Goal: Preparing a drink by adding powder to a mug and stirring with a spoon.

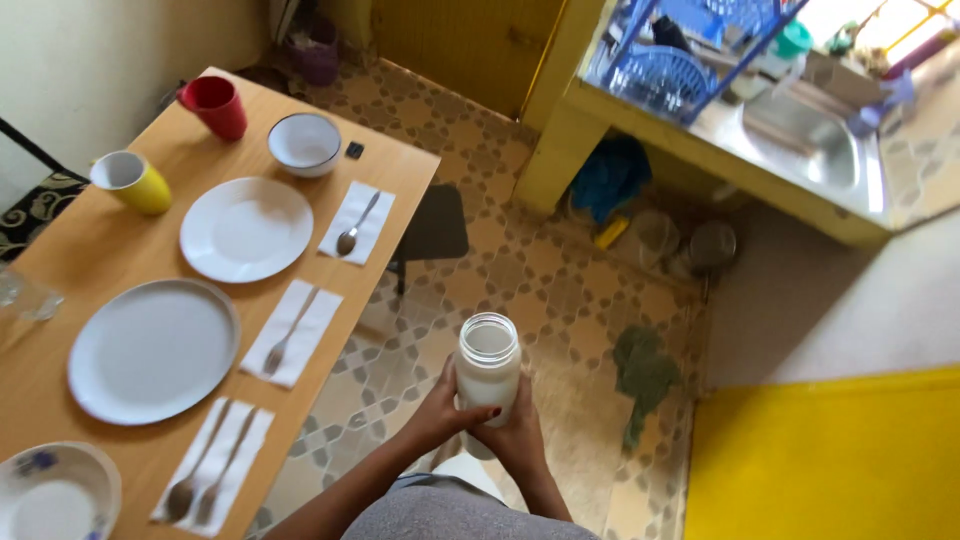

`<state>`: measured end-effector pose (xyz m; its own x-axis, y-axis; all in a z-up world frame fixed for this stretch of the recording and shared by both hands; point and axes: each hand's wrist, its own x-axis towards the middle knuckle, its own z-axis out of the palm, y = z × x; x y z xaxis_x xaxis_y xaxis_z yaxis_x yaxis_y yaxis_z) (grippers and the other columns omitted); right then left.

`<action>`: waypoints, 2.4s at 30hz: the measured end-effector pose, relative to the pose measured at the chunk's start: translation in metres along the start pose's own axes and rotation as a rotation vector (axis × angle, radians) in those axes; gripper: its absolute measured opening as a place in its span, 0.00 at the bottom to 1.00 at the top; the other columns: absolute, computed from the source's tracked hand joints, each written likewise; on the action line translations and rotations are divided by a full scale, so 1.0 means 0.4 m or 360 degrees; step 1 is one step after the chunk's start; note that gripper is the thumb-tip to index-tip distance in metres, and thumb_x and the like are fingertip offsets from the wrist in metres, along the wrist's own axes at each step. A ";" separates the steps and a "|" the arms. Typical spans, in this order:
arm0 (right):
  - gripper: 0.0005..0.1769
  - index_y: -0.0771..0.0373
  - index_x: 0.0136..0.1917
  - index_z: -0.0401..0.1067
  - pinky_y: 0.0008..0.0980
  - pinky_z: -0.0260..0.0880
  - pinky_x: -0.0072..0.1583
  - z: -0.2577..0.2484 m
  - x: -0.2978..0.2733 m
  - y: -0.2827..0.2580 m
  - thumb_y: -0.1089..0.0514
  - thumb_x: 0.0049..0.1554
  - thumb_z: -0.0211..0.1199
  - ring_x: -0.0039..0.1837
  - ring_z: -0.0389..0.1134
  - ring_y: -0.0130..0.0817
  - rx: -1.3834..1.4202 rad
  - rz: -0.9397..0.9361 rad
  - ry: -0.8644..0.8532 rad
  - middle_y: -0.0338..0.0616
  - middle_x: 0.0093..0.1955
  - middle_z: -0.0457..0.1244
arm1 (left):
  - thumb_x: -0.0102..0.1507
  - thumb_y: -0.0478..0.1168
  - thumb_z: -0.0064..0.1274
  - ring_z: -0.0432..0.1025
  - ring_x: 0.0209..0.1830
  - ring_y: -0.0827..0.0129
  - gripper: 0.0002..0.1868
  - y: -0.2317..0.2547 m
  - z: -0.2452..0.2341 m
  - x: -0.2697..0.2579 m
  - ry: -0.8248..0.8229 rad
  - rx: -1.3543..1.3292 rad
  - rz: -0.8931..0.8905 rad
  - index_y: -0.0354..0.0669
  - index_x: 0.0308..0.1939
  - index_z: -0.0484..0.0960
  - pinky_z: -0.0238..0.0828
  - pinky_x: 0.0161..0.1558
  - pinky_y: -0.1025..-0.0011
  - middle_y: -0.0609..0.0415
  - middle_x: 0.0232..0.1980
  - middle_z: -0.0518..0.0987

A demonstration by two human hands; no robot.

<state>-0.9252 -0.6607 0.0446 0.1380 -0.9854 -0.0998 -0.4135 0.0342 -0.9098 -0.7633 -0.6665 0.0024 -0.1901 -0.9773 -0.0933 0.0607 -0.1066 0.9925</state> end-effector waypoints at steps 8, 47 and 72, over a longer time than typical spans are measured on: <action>0.58 0.58 0.77 0.50 0.47 0.75 0.62 -0.159 0.344 -0.024 0.56 0.42 0.82 0.67 0.69 0.48 0.0137 -0.0292 -0.0192 0.55 0.68 0.62 | 0.53 0.52 0.70 0.59 0.77 0.52 0.62 0.035 0.042 0.314 0.0256 0.0067 -0.0046 0.45 0.79 0.43 0.58 0.72 0.56 0.42 0.75 0.64; 0.59 0.60 0.77 0.51 0.44 0.72 0.64 -0.113 2.117 -0.241 0.55 0.38 0.78 0.68 0.69 0.47 0.0018 -0.0624 -0.1180 0.54 0.66 0.64 | 0.58 0.53 0.69 0.64 0.73 0.58 0.55 0.172 -0.493 1.746 0.1290 -0.0009 0.0408 0.40 0.78 0.52 0.62 0.71 0.59 0.44 0.72 0.68; 0.62 0.61 0.78 0.46 0.51 0.73 0.64 0.685 2.545 -0.575 0.53 0.41 0.81 0.70 0.66 0.53 -0.0289 -0.1233 -0.2126 0.61 0.70 0.62 | 0.60 0.53 0.68 0.61 0.77 0.52 0.56 0.109 -1.203 1.842 0.2462 0.0105 0.0654 0.39 0.81 0.48 0.62 0.73 0.54 0.40 0.74 0.63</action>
<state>-0.4428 -1.6262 0.0420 0.9939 0.1104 -0.0085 0.0496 -0.5120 -0.8576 -0.4290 -1.4795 -0.0614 0.9587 -0.1779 0.2220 -0.1933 0.1655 0.9671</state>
